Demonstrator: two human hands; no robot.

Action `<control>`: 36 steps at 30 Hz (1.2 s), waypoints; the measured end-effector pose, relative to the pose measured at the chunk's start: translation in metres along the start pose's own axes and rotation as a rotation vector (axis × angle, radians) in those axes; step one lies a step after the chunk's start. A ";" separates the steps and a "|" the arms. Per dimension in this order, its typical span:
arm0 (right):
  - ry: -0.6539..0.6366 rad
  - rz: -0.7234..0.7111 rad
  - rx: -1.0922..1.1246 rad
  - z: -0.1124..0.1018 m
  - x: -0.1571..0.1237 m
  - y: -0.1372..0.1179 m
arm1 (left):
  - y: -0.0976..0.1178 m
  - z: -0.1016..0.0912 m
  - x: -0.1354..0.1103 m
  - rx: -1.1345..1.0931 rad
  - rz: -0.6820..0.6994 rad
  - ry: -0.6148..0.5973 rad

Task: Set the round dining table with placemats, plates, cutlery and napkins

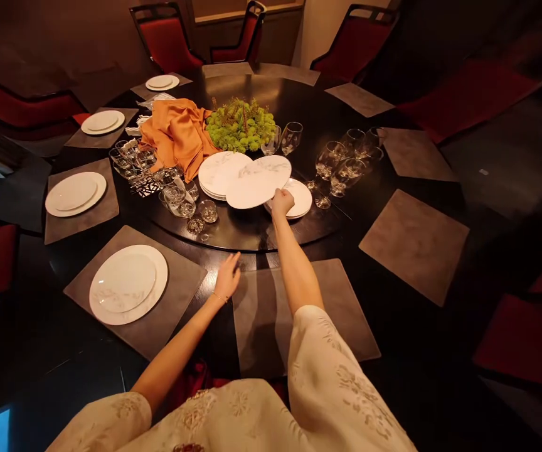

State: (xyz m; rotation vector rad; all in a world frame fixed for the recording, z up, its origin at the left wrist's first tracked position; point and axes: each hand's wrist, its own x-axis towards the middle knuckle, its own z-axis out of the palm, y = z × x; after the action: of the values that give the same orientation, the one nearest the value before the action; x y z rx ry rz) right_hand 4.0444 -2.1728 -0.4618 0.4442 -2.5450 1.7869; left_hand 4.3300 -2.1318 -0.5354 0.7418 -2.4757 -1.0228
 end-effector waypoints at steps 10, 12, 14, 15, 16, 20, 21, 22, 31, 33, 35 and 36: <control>-0.329 -0.571 -0.215 -0.235 -0.048 -0.068 | 0.103 -0.098 0.032 -0.261 0.298 0.287; -0.429 -0.533 -0.174 -0.244 -0.056 -0.073 | 0.133 -0.098 0.035 -0.383 0.345 0.183; -0.441 -0.412 -0.105 -0.237 -0.066 -0.068 | 0.153 -0.089 0.024 -0.485 0.316 0.001; -0.430 -0.345 -0.073 -0.233 -0.072 -0.061 | 0.158 -0.080 0.014 -0.524 0.268 -0.088; -0.426 -0.291 -0.049 -0.230 -0.079 -0.053 | 0.159 -0.070 0.001 -0.562 0.203 -0.151; -0.543 -0.249 -0.060 -0.257 -0.101 -0.004 | 0.132 -0.021 -0.062 -0.762 -0.145 -0.105; -0.575 -0.241 -0.076 -0.272 -0.106 0.013 | 0.120 -0.008 -0.077 -0.820 -0.240 -0.049; -0.599 -0.209 -0.090 -0.287 -0.112 0.032 | 0.108 0.006 -0.092 -0.875 -0.338 0.018; -0.777 0.534 -0.004 -0.322 -0.187 0.211 | 0.057 0.127 -0.155 -0.663 -0.684 0.415; -0.785 0.561 0.034 -0.320 -0.183 0.229 | 0.054 0.142 -0.154 -0.517 -0.697 0.417; -0.814 0.580 0.062 -0.320 -0.174 0.240 | 0.050 0.148 -0.152 -0.439 -0.727 0.428; -0.828 0.588 0.065 -0.319 -0.169 0.244 | 0.047 0.149 -0.151 -0.398 -0.741 0.425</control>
State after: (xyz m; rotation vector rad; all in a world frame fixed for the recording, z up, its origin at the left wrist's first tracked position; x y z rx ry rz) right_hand 4.0996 -1.7634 -0.6011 0.5747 -3.4686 2.2144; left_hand 4.3591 -1.9339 -0.6204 1.5871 -1.5720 -1.3570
